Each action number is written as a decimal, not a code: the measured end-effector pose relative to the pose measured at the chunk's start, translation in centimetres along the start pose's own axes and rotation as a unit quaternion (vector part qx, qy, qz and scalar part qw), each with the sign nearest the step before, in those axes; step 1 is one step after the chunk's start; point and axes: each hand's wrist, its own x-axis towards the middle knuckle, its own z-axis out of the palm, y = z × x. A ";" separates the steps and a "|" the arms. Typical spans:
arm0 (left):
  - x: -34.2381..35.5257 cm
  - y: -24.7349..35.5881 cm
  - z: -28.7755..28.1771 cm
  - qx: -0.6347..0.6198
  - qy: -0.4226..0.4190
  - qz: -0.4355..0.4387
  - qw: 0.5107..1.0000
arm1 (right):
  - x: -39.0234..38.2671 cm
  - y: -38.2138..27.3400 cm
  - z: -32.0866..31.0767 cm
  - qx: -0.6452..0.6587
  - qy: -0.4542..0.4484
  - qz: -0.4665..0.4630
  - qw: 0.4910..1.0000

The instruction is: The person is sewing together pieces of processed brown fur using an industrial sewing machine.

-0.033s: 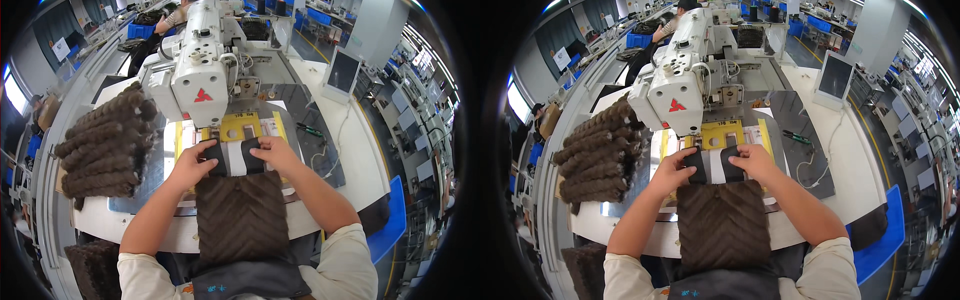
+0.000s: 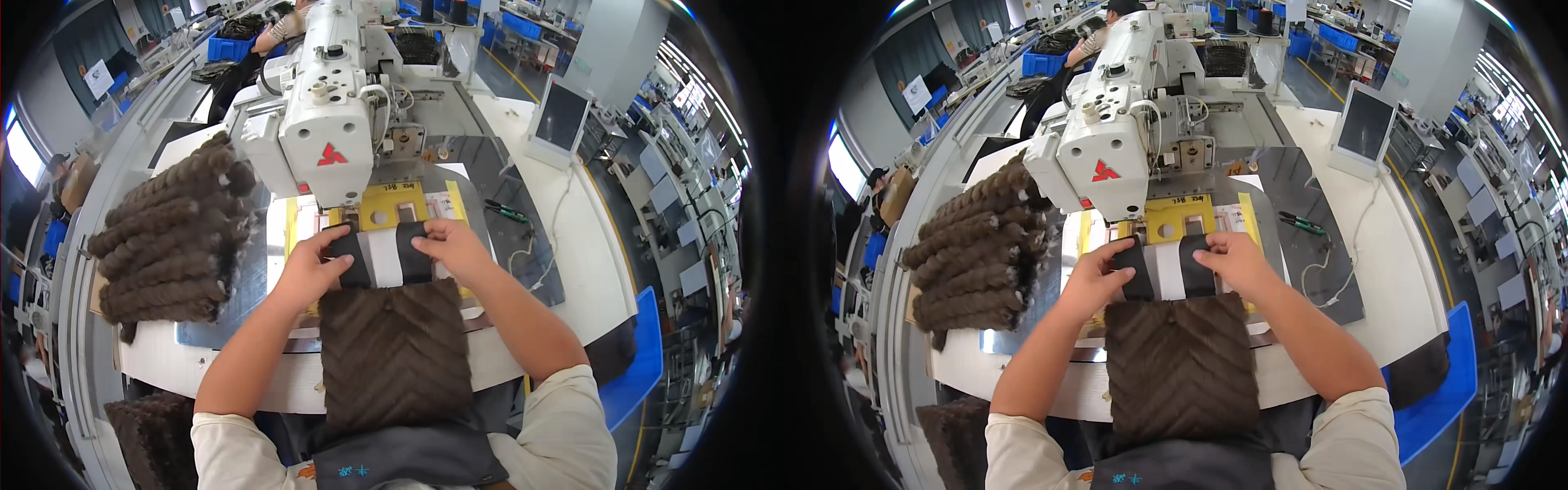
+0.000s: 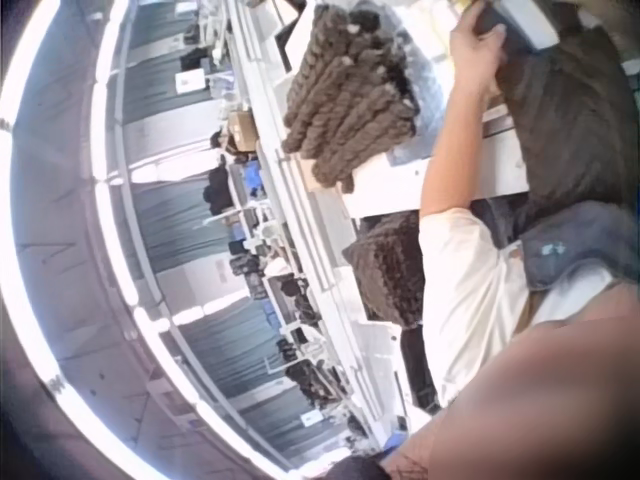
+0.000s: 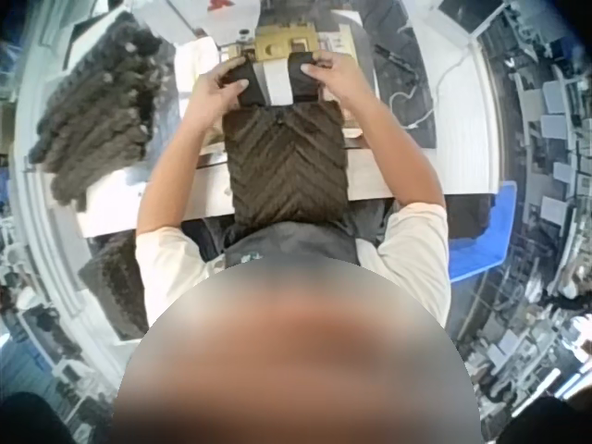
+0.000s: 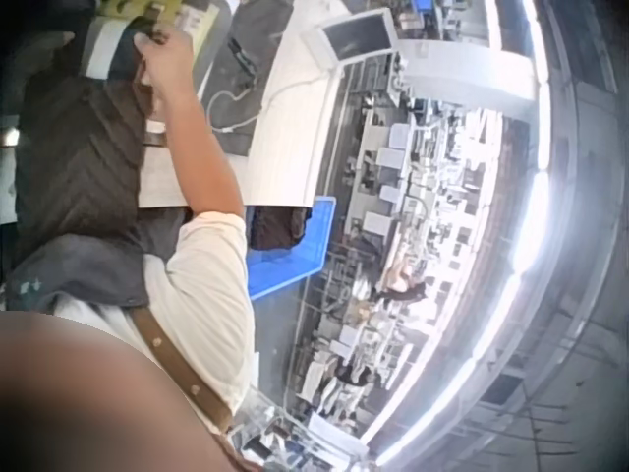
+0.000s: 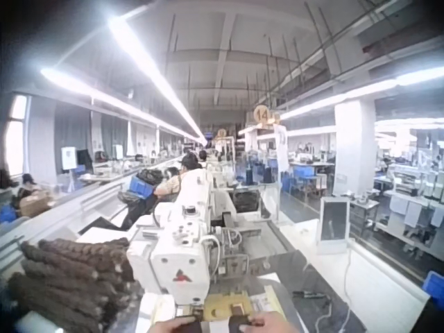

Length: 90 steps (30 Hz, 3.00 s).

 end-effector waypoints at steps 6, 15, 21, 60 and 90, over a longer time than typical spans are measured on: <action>0.8 -1.6 -1.5 0.133 0.123 -0.016 0.983 | 0.6 0.4 -3.7 -0.125 0.057 0.001 0.991; 4.1 -1.7 -2.0 0.200 0.163 0.000 0.966 | 4.2 0.7 -5.1 -0.310 0.102 0.013 0.945; 8.5 -3.6 -3.0 0.264 0.230 0.063 0.935 | 8.3 -0.3 -4.9 -0.310 0.110 0.011 0.944; -0.9 -0.9 1.5 0.195 0.038 -0.004 0.980 | -6.5 -1.5 -3.4 -0.289 0.021 0.098 0.952; -5.2 -2.3 1.8 0.427 0.137 0.128 0.885 | -7.0 -2.3 -0.1 -0.404 0.010 0.013 0.915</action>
